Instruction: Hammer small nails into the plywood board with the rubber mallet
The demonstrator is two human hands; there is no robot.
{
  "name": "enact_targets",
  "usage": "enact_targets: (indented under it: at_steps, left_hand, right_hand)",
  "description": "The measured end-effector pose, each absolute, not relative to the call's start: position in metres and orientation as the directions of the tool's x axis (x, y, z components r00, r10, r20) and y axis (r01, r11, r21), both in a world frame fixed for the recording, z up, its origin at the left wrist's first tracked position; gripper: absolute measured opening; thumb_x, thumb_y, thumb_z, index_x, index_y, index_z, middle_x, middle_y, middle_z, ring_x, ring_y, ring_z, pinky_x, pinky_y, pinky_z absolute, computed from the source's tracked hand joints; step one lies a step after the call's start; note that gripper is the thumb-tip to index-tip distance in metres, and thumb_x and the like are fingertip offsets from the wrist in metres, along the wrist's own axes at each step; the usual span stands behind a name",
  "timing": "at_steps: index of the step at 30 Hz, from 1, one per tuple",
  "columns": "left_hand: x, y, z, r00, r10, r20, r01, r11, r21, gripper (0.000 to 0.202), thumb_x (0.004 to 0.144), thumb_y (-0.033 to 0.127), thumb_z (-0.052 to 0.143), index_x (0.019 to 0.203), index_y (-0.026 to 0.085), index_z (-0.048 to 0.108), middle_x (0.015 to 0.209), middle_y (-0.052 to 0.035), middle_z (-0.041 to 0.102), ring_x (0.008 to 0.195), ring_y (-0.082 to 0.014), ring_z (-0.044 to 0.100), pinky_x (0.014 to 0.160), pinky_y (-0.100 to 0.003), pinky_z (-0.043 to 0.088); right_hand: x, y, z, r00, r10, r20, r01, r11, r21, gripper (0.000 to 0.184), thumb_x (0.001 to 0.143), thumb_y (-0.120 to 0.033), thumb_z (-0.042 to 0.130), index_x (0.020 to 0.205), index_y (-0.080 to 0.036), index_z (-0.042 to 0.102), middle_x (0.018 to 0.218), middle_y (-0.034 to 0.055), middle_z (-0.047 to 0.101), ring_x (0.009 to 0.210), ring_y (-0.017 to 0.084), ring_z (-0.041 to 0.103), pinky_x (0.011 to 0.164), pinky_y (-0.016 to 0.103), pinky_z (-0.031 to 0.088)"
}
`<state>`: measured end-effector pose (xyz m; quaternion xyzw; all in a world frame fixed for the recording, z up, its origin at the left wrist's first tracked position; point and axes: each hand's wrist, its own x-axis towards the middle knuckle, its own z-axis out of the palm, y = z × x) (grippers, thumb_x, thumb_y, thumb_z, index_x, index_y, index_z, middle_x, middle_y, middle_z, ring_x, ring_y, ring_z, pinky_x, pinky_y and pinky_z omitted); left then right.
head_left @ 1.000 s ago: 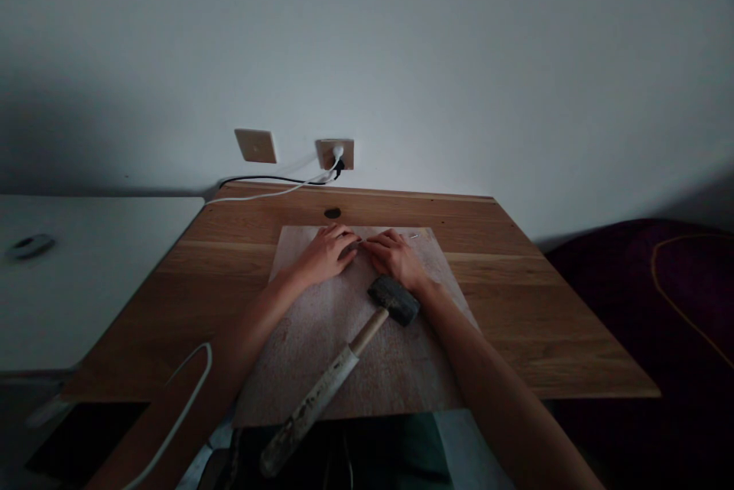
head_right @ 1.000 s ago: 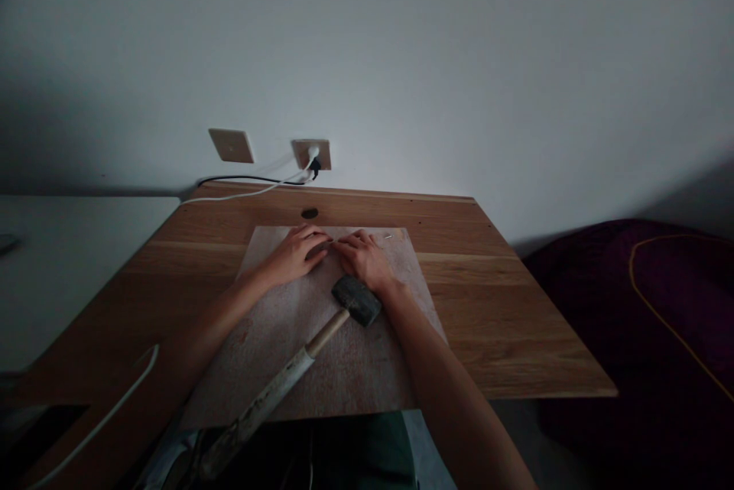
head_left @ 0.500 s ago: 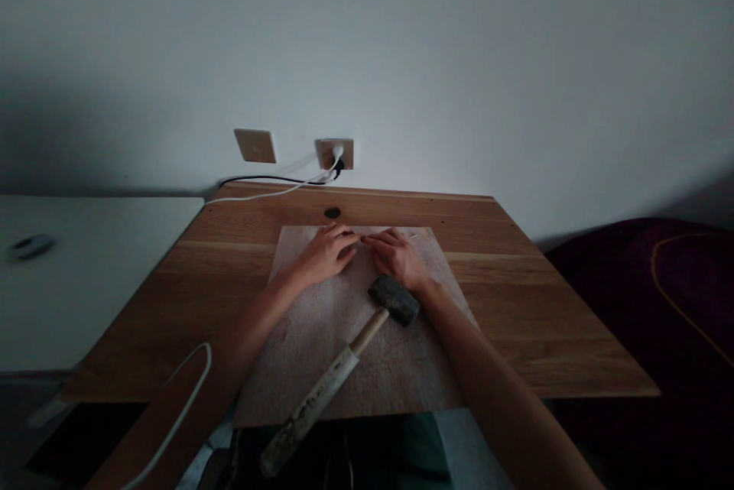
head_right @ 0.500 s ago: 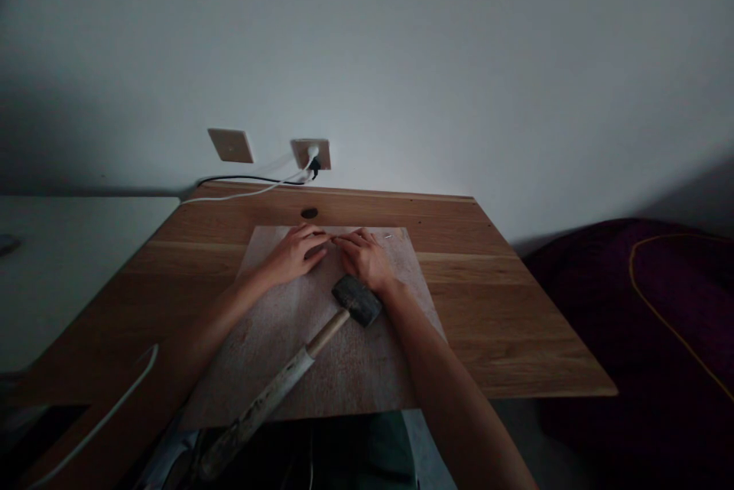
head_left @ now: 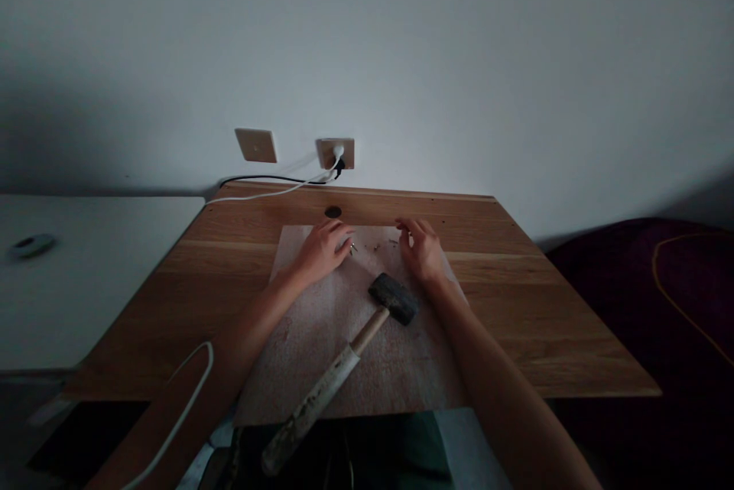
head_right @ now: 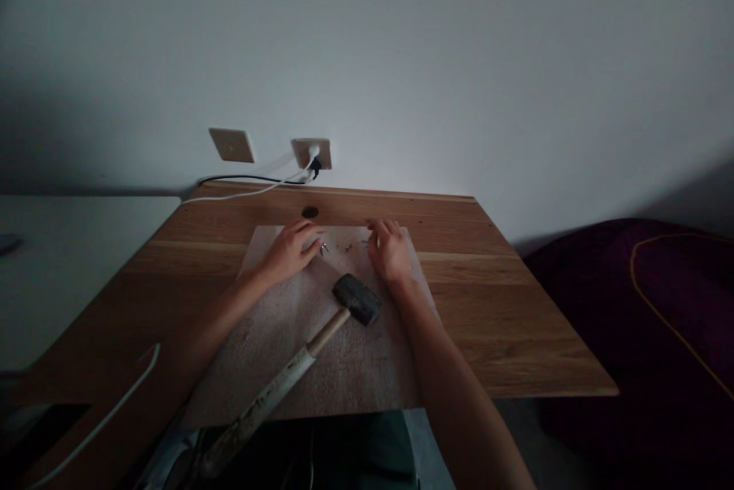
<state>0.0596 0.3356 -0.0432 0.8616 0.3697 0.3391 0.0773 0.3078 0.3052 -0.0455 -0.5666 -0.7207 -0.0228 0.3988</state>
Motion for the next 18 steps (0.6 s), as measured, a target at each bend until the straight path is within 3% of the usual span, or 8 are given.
enact_targets:
  at_steps: [3, 7, 14, 18]
  left_hand:
    - [0.058, 0.339, -0.044, 0.363, 0.733, 0.575, 0.594, -0.658, 0.463, 0.017, 0.096, 0.02, 0.054, 0.108, 0.022, 0.066, 0.105, -0.0063, 0.07, 0.102, -0.0225, 0.066, 0.095, -0.04, 0.052]
    - [0.055, 0.345, -0.047, 0.209, 0.773, 0.599, 0.607, -0.583, 0.54, 0.014, 0.096, 0.022, 0.053, 0.103, 0.021, 0.065, 0.099, -0.0057, 0.071, 0.096, -0.0207, 0.067, 0.09, -0.034, 0.053]
    - [0.053, 0.35, -0.05, 0.141, 0.808, 0.572, 0.638, -0.516, 0.571, 0.012, 0.093, 0.021, 0.053, 0.095, 0.021, 0.066, 0.089, -0.0039, 0.072, 0.077, -0.0178, 0.064, 0.078, -0.032, 0.052]
    - [0.052, 0.346, -0.049, 0.202, 0.807, 0.555, 0.686, -0.521, 0.507, 0.013, 0.09, 0.016, 0.054, 0.091, 0.023, 0.065, 0.09, -0.0032, 0.07, 0.081, -0.0187, 0.064, 0.08, -0.032, 0.052]
  right_hand:
    - [0.323, 0.31, -0.053, 0.126, 0.791, 0.599, 0.873, 0.198, -0.446, 0.039, 0.085, -0.008, 0.044, 0.111, -0.019, 0.071, 0.102, 0.0109, 0.073, 0.097, 0.027, 0.064, 0.089, 0.04, 0.053]
    - [0.335, 0.312, -0.062, 0.095, 0.852, 0.515, 0.929, 0.11, -0.353, 0.035, 0.082, -0.007, 0.046, 0.103, -0.018, 0.073, 0.098, 0.0118, 0.074, 0.096, 0.027, 0.064, 0.092, 0.042, 0.051]
    - [0.318, 0.308, -0.056, -0.165, 0.874, 0.456, 0.85, 0.361, -0.384, 0.039, 0.087, -0.007, 0.046, 0.115, -0.016, 0.072, 0.113, 0.0118, 0.075, 0.106, 0.025, 0.067, 0.098, 0.038, 0.05]
    - [0.31, 0.306, -0.051, -0.254, 0.872, 0.418, 0.809, 0.428, -0.403, 0.04, 0.088, -0.008, 0.049, 0.119, -0.02, 0.072, 0.114, 0.0084, 0.075, 0.105, 0.022, 0.067, 0.096, 0.036, 0.052]
